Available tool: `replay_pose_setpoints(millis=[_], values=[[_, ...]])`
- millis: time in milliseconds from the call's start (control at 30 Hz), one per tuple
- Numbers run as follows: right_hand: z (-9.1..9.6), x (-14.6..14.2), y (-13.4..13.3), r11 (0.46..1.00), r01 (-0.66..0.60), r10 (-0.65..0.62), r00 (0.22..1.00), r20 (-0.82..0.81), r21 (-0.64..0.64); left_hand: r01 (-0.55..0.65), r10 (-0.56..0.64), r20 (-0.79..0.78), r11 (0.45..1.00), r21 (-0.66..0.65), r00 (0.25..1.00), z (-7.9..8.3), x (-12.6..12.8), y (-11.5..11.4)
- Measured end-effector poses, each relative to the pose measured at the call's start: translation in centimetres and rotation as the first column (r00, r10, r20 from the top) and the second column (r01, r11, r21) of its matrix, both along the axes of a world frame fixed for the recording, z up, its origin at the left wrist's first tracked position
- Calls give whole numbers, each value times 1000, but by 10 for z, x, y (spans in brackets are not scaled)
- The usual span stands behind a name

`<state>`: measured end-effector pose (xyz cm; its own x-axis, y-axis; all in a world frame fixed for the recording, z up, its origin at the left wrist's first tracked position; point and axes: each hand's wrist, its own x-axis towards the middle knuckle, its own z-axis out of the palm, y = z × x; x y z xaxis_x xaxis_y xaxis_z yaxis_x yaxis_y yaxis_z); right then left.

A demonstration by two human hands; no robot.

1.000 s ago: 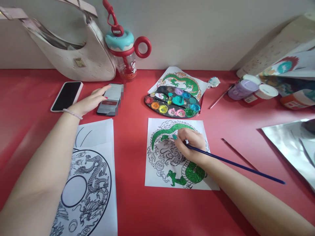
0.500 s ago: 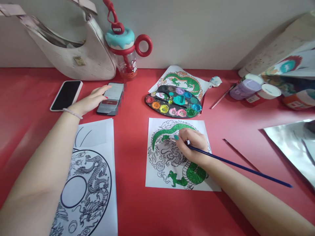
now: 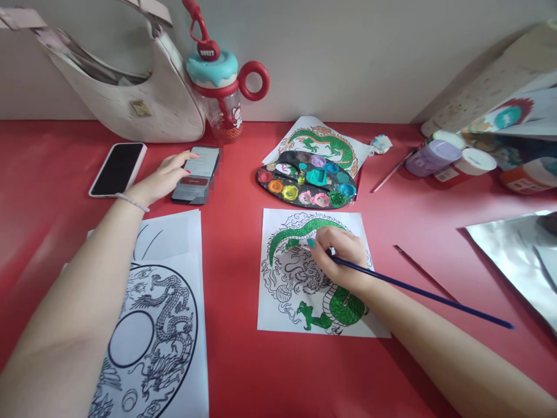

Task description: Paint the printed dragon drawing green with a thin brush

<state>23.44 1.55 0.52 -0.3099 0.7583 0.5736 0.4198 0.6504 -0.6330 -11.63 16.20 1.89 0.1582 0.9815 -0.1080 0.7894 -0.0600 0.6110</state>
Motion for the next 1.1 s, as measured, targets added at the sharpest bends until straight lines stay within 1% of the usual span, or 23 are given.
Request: replay_pose_setpoints(millis=[267, 433, 567, 633, 800, 933, 1033, 1100], values=[[-1, 0, 0, 1000, -5, 5, 1000, 2, -6, 44, -44, -30, 999, -7, 999, 3, -1, -2], [0, 0, 0, 1000, -4, 4, 1000, 8, 0, 43, -42, -86, 999, 10, 995, -1, -1, 2], [0, -1, 0, 1000, -9, 9, 1000, 0, -6, 14, -11, -146, 1000, 19, 989, -6, -1, 7], [0, -1, 0, 1000, -15, 15, 1000, -6, -10, 17, -14, -134, 1000, 24, 991, -7, -2, 8], [-1, 0, 0, 1000, -12, 12, 1000, -7, -9, 35, -35, -20, 999, 7, 999, -4, -4, 5], [0, 0, 0, 1000, -20, 20, 1000, -12, -20, 76, -76, 6, 997, 0, 997, 1, -3, 0], [0, 0, 0, 1000, -22, 22, 1000, -13, -17, 58, -57, 16, 998, -20, 998, 3, -2, -1], [0, 0, 0, 1000, -21, 20, 1000, -12, -17, 44, -44, -16, 999, -24, 999, 2, -3, 0]])
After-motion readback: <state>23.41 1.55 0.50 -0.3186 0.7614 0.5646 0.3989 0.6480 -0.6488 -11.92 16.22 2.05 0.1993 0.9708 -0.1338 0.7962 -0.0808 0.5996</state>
